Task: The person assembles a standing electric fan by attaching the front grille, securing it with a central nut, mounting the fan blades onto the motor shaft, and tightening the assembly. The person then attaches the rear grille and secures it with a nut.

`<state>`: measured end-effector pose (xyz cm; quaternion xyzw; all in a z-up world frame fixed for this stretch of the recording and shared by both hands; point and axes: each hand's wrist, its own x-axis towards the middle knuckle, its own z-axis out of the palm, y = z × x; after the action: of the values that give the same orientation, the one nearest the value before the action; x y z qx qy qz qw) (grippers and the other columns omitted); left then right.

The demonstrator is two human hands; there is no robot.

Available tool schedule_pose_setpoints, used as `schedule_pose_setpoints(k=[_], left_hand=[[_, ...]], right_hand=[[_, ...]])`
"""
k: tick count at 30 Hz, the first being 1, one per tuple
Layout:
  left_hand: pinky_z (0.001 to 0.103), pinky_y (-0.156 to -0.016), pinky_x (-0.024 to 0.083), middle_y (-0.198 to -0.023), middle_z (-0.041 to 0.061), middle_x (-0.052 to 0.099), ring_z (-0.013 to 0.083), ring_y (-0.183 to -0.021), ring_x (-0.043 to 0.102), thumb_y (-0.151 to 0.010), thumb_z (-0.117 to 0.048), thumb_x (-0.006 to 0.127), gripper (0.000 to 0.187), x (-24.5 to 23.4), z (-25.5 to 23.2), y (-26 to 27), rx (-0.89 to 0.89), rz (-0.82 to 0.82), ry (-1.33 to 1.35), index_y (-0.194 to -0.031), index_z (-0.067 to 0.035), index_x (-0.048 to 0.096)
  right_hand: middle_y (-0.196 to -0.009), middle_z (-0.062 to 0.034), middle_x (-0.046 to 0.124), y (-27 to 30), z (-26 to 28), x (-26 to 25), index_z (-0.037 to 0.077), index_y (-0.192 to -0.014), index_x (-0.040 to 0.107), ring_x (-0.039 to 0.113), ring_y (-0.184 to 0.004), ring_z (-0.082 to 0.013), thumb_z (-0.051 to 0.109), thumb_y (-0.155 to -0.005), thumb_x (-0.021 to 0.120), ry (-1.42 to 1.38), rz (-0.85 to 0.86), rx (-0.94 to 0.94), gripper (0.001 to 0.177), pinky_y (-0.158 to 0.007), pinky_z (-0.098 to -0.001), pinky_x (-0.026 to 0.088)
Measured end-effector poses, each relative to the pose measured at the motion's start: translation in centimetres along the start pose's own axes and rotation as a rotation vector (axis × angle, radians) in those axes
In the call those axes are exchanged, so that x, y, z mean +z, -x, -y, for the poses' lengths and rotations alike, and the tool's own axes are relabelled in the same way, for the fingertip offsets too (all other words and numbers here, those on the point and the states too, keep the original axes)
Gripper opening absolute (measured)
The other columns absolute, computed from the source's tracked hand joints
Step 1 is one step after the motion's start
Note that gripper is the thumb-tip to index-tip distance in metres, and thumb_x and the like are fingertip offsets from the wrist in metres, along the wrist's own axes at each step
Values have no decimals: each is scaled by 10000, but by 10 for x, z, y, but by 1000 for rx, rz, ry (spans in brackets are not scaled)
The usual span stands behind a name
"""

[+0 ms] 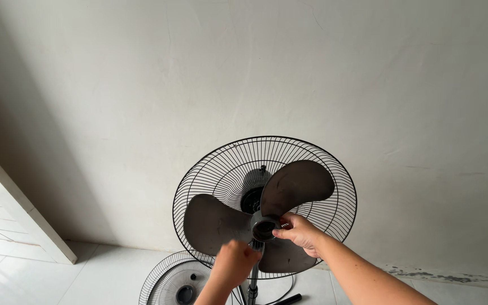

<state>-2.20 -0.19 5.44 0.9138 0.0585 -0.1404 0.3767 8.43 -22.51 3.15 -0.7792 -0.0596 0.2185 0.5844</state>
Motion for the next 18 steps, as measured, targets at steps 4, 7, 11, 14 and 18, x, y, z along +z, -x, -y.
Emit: schedule_pose_setpoints(k=[4, 7, 11, 14, 18], left_hand=[[422, -1087, 419, -1207, 34, 687, 222, -1238, 581, -892, -368, 730, 346, -32, -32, 7, 266, -425, -401, -1143, -130, 711], [467, -1130, 294, -1258, 67, 646, 260, -1320, 476, -782, -401, 829, 510, -52, -54, 1, 365, -526, -629, -1181, -112, 698], [492, -1231, 161, -1266, 50, 654, 275, -1396, 433, -790, -488, 838, 536, -57, -68, -18, 274, -288, -767, -1172, -132, 715], [485, -1270, 170, -1209, 68, 704, 271, -1340, 520, -789, -524, 838, 521, -56, -77, -41, 245, -176, -777, -1138, -148, 748], [488, -1217, 299, -1141, 76, 752, 241, -1184, 666, -758, -516, 860, 569, -50, -78, -71, 259, -60, -705, -1150, -126, 728]], right_hand=[[-1235, -57, 673, -5, -6, -2, 86, -1294, 645, 598, -1155, -186, 151, -805, 822, -45, 23, 24, 524, -1099, -398, 414], [-1255, -48, 682, -8, -1, -5, 85, -1295, 646, 605, -1170, -189, 140, -783, 813, -29, 41, 22, 542, -1110, -396, 399], [-1263, -36, 680, -11, 3, -6, 85, -1286, 647, 593, -1169, -198, 127, -782, 836, -58, 31, 73, 540, -1124, -398, 378], [-1257, -22, 691, -16, 8, -9, 97, -1263, 650, 603, -1187, -206, 119, -767, 824, -1, 41, 91, 526, -1133, -412, 357], [-1266, -41, 686, -17, 6, -10, 87, -1254, 648, 552, -1256, -202, 121, -782, 808, -5, 33, 116, 500, -1151, -431, 300]])
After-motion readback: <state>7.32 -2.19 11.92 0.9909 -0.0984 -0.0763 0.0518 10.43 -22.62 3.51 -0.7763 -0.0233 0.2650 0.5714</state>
